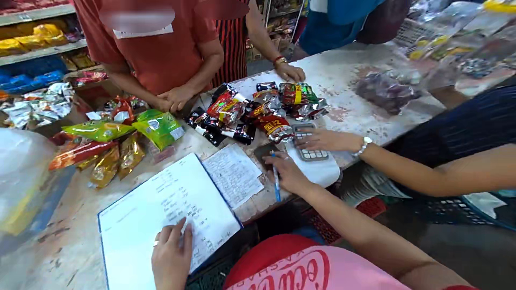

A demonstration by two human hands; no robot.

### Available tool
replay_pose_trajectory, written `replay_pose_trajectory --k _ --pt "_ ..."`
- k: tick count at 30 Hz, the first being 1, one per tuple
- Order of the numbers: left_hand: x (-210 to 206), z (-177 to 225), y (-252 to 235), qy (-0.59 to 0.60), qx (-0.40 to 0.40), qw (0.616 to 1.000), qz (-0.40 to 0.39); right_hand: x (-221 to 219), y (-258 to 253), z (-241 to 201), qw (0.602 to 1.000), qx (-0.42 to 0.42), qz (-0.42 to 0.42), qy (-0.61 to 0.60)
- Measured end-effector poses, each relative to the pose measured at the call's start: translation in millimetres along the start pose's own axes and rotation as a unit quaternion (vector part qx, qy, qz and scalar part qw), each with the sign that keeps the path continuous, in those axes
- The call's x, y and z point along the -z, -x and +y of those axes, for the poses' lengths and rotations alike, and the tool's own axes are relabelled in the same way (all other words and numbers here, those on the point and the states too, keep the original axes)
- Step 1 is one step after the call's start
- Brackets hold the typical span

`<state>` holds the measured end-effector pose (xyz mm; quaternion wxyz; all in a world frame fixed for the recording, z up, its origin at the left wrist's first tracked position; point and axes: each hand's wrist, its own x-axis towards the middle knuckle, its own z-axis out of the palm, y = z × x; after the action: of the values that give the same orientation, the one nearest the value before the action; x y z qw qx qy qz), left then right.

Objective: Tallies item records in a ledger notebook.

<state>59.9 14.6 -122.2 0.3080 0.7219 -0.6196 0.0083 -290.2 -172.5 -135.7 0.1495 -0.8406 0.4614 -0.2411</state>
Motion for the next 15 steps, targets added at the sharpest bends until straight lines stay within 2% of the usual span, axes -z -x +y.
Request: replay_pose_trajectory --k 3,6,8,11,13,15 --pt "2 9 -5 0.0 0.025 0.998 -0.053 -2 -4 -7 1.0 0.002 0.0 0.019" --pt "-5 7 -5 -0.019 0.035 0.998 -0.057 -1 -5 -9 1.0 0.006 0.0 0.027" --pt "-7 4 -5 -0.018 0.037 0.997 -0.063 -5 -5 -6 0.998 0.027 0.033 0.037" --pt "-14 0 -4 -0.031 0.012 0.999 -0.021 -12 -5 1 0.994 0.05 0.083 0.046" --pt "-21 -3 1 -0.044 0.001 0.999 0.019 -14 -1 0 0.995 0.045 0.074 0.04" --pt "-22 -4 4 -0.04 0.001 0.999 0.02 -14 0 0 0.996 0.038 0.066 0.041"
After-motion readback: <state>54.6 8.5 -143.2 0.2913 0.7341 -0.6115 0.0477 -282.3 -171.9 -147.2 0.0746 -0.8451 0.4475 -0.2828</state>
